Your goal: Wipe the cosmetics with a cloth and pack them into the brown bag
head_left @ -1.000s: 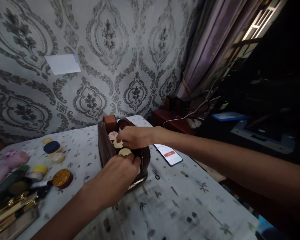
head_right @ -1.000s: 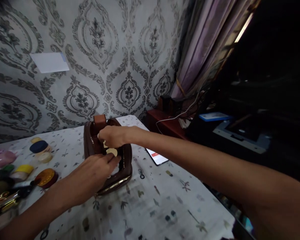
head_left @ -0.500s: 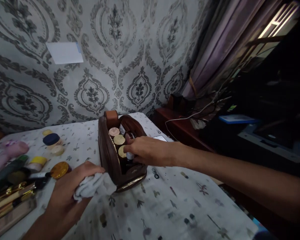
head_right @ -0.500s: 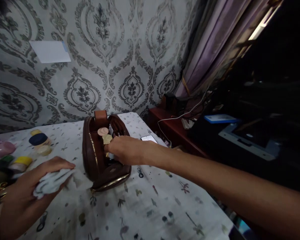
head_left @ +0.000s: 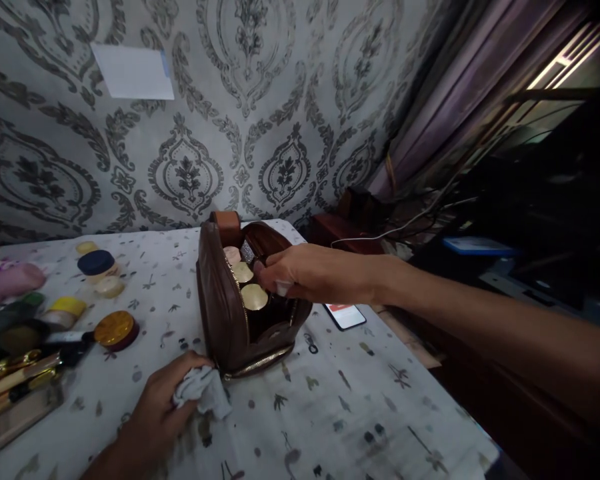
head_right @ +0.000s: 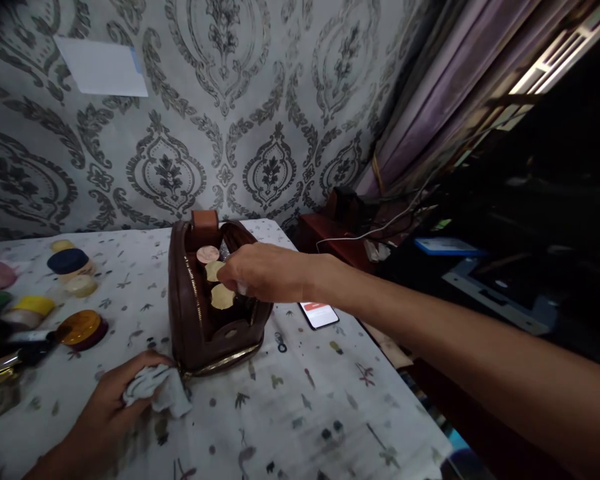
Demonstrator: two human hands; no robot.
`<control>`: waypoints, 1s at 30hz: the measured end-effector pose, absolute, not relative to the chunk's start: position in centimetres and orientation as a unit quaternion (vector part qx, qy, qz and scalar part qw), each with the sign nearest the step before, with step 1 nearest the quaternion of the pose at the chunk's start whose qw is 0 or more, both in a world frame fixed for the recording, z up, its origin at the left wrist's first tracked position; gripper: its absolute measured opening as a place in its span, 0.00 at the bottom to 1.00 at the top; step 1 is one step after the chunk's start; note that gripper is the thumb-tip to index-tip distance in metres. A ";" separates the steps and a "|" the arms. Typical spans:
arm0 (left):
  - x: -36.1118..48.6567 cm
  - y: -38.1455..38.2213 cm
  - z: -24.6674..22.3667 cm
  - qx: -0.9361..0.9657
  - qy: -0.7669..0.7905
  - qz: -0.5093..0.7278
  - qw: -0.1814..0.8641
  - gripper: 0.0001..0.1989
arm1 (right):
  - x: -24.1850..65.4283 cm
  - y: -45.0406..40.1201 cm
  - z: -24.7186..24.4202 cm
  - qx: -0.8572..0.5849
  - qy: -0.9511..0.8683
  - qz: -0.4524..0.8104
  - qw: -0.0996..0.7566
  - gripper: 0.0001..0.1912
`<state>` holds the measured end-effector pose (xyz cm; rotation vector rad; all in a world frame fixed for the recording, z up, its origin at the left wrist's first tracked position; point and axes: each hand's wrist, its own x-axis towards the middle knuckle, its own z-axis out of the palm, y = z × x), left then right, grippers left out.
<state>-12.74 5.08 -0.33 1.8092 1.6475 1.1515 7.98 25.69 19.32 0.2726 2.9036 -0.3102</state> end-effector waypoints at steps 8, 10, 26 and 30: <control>-12.3 5.1 -0.1 0.627 0.607 0.394 0.287 0.14 | 6.6 25.5 18.4 0.141 0.971 -0.043 0.187 0.12; -12.2 5.1 0.3 0.630 0.607 0.387 0.292 0.13 | 6.2 25.3 18.5 0.161 0.964 -0.009 0.209 0.13; -12.3 5.1 1.0 0.640 0.613 0.346 0.309 0.19 | 5.3 25.1 19.2 0.173 0.959 0.035 0.220 0.14; -12.3 5.0 0.5 0.638 0.621 0.353 0.289 0.20 | 4.7 24.6 19.4 0.172 0.945 0.072 0.268 0.17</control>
